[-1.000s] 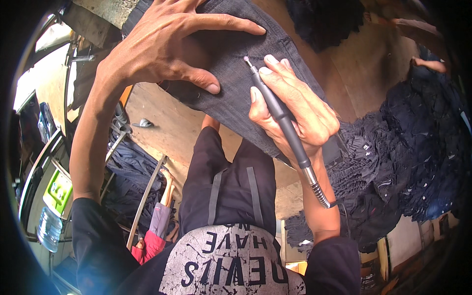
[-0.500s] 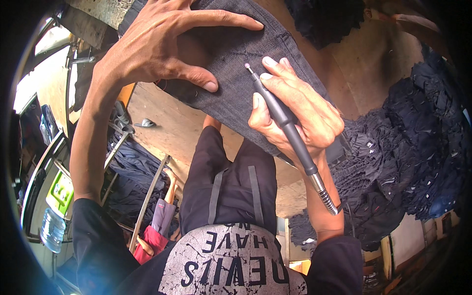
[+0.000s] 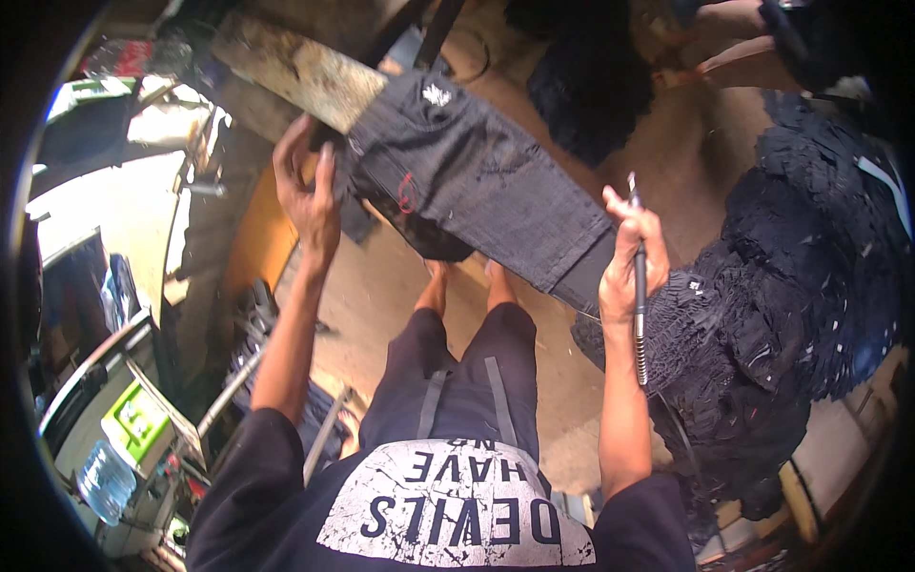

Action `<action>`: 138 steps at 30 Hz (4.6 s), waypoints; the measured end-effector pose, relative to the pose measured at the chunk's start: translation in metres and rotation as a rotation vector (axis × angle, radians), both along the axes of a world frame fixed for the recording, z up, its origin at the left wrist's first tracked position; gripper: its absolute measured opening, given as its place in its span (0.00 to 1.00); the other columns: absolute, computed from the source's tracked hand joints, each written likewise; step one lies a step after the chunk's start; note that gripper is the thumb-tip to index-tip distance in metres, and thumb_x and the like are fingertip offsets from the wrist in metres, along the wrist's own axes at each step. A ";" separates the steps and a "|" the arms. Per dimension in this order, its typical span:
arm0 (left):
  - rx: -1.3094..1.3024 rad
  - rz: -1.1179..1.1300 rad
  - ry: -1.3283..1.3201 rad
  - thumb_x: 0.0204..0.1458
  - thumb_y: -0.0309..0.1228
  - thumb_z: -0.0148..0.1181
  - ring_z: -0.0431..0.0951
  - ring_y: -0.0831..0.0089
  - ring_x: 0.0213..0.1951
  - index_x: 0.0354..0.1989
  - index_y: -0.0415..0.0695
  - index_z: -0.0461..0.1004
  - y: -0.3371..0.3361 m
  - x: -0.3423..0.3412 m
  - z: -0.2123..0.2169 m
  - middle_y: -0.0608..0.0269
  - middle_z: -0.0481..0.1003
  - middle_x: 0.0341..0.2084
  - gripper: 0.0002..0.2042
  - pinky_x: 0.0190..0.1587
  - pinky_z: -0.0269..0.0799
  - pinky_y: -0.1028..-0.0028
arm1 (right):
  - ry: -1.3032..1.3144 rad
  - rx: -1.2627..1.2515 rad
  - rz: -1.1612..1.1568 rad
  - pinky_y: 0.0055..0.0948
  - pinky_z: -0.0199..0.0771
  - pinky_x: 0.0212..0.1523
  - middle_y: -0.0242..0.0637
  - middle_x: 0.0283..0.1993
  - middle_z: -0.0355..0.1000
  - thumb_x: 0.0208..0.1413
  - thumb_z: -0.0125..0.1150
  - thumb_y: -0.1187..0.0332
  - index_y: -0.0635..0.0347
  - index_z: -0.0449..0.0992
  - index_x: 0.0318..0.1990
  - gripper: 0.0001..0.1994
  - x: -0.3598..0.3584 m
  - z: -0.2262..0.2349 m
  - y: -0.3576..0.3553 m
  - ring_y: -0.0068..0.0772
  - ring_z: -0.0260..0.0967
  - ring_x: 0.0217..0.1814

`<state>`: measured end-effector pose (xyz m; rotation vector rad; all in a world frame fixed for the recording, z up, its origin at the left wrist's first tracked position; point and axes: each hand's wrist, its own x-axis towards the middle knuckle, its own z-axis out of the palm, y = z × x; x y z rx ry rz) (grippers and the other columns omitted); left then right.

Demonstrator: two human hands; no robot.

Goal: The person uses a handheld rotary tool to distress a pair of dark denim jeans on a wooden workbench. They repeatedly scrape the fabric to create a worn texture, then shake the garment to remove loose fibers before continuing the process.

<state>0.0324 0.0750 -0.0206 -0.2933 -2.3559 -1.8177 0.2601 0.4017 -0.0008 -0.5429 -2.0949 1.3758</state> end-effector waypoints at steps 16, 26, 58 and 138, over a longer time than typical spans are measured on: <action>-0.632 -0.473 0.161 0.66 0.44 0.71 0.86 0.45 0.39 0.45 0.40 0.80 -0.020 -0.008 0.051 0.46 0.85 0.38 0.17 0.41 0.80 0.55 | -0.146 0.038 -0.114 0.32 0.75 0.42 0.39 0.33 0.75 0.53 0.71 0.78 0.61 0.78 0.40 0.09 0.028 -0.020 0.024 0.30 0.74 0.35; -0.338 -0.209 -0.186 0.71 0.42 0.64 0.85 0.36 0.40 0.47 0.40 0.76 0.234 0.204 0.008 0.38 0.84 0.37 0.16 0.43 0.78 0.49 | -0.242 0.639 -0.584 0.52 0.78 0.51 0.49 0.45 0.82 0.65 0.67 0.74 0.62 0.82 0.49 0.08 0.095 -0.015 0.205 0.57 0.81 0.48; -0.245 -0.952 -0.651 0.57 0.40 0.80 0.86 0.76 0.37 0.44 0.38 0.88 0.026 -0.064 0.041 0.67 0.88 0.35 0.17 0.44 0.82 0.69 | -0.229 0.314 -0.065 0.56 0.69 0.77 0.60 0.71 0.72 0.42 0.92 0.59 0.57 0.75 0.62 0.40 -0.035 -0.018 -0.099 0.65 0.68 0.77; -0.677 -0.698 0.046 0.39 0.58 0.84 0.39 0.38 0.85 0.65 0.75 0.85 0.030 0.001 -0.005 0.44 0.49 0.84 0.37 0.85 0.36 0.42 | -0.035 0.380 0.592 0.47 0.83 0.69 0.56 0.54 0.86 0.54 0.72 0.83 0.73 0.86 0.53 0.17 -0.100 -0.024 -0.071 0.50 0.87 0.60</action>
